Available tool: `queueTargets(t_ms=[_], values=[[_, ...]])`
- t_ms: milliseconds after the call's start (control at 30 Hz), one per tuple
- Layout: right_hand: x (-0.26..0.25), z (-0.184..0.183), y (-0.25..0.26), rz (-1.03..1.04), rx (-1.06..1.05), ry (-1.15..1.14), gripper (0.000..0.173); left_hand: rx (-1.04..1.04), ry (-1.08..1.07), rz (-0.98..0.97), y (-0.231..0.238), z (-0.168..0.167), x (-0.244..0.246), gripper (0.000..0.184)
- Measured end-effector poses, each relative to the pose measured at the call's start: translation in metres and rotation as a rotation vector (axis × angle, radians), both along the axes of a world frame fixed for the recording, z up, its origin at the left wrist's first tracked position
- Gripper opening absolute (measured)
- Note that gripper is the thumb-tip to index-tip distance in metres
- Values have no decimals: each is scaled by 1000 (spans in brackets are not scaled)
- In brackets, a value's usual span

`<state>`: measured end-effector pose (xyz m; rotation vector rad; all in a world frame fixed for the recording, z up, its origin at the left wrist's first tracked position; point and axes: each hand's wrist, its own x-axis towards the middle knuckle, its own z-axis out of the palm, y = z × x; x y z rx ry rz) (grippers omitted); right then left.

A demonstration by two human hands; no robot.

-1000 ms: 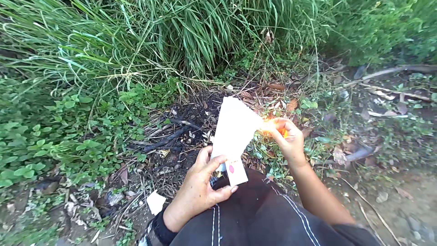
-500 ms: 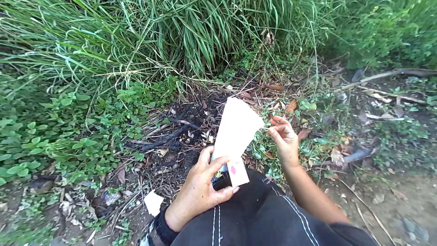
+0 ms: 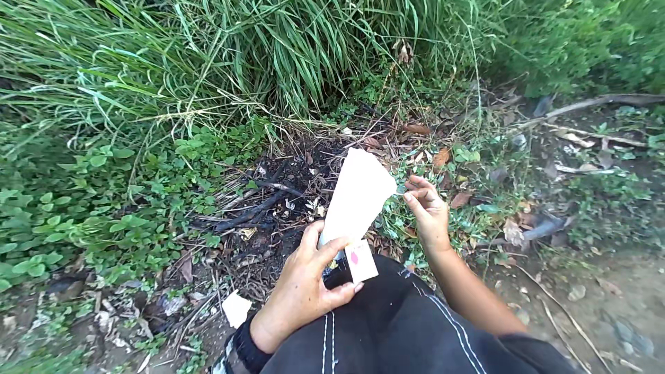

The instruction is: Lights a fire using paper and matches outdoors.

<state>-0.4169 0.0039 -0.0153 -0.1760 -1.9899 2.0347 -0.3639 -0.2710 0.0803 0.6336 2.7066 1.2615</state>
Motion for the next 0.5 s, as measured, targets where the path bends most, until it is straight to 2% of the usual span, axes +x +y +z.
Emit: queueTargets(t_ms=[500], values=[[2, 1, -2, 26, 13, -10, 9, -31, 5, 27, -1, 1, 5, 59]])
